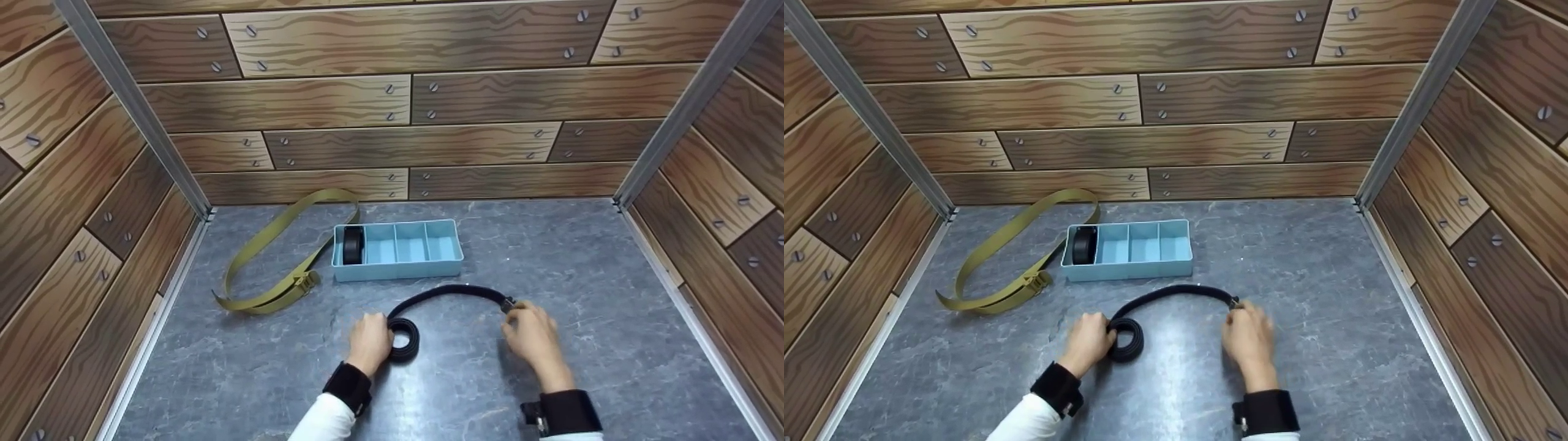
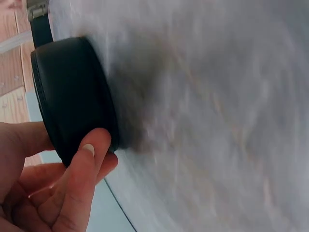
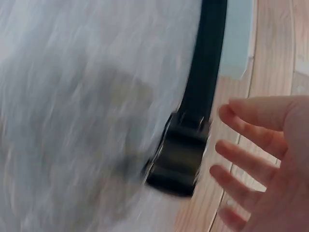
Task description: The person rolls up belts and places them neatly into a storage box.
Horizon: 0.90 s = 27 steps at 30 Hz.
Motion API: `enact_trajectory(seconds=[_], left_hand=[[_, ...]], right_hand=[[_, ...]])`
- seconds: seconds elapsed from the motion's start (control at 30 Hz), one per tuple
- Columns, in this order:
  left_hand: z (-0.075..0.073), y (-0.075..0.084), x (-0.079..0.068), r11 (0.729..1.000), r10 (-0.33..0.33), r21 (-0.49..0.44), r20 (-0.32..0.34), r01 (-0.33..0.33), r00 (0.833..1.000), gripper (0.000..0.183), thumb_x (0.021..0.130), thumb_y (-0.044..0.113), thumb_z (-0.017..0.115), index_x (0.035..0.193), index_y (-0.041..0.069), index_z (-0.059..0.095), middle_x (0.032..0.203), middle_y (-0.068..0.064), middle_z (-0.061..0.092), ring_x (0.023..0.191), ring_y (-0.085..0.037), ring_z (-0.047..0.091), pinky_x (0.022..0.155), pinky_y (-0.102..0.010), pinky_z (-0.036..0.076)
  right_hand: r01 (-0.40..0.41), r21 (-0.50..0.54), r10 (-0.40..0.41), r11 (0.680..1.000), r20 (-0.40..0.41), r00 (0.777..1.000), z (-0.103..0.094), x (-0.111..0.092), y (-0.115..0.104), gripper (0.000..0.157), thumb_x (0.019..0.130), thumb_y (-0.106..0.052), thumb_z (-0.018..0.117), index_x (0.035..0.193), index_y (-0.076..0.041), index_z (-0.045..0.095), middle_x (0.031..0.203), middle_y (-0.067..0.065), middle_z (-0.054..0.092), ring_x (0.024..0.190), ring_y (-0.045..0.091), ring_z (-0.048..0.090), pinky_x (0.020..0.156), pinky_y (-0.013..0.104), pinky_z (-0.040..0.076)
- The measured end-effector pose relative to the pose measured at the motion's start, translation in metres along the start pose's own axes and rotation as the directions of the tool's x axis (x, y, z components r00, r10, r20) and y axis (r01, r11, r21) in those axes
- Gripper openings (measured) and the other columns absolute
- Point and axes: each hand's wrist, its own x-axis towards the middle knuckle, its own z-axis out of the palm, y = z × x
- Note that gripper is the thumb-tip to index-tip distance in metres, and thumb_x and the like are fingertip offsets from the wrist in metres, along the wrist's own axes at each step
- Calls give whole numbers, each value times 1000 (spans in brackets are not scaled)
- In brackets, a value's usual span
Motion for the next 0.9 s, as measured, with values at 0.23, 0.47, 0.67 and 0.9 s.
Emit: enact_trajectory(seconds=[0.23, 0.47, 0.67, 0.9], left_hand=[[6, 15, -4, 1000, 20, -6, -12, -20, 1000, 7, 74, 4, 68, 68, 2, 66, 70, -16, 67, 61, -35, 65, 51, -45, 51], [8, 17, -4, 999, 31, -37, 39, -30, 999, 13, 78, 11, 75, 74, 1, 68, 73, -15, 67, 64, -33, 66, 54, -44, 52], [3, 12, -1, 996, 73, -58, 111, -67, 991, 20, 86, 20, 74, 80, 1, 69, 77, -15, 68, 67, -32, 67, 56, -43, 52], [1, 10, 2, 975, 202, 55, 174, -214, 964, 16, 88, 17, 70, 80, 3, 67, 75, -13, 65, 65, -30, 65, 54, -40, 52]], right_hand=[[-6, 331, -71, 944, 219, 973, 48, -1, -51, 29, 92, -13, 66, 115, 6, 66, 73, 6, 63, 56, 11, 54, 53, 31, 49], [-27, 306, -72, 952, 310, 948, 83, 0, -88, 46, 97, -21, 61, 132, 7, 55, 86, 21, 70, 63, 23, 66, 60, 42, 55], [6, 205, -61, 979, 264, 963, 91, 7, -95, 30, 93, -13, 64, 121, -3, 68, 114, 22, 67, 89, 28, 65, 79, 46, 52], [75, 194, -137, 978, 327, 935, 88, 10, -98, 31, 95, -10, 61, 125, -5, 66, 116, 22, 66, 102, 35, 64, 85, 50, 51]])
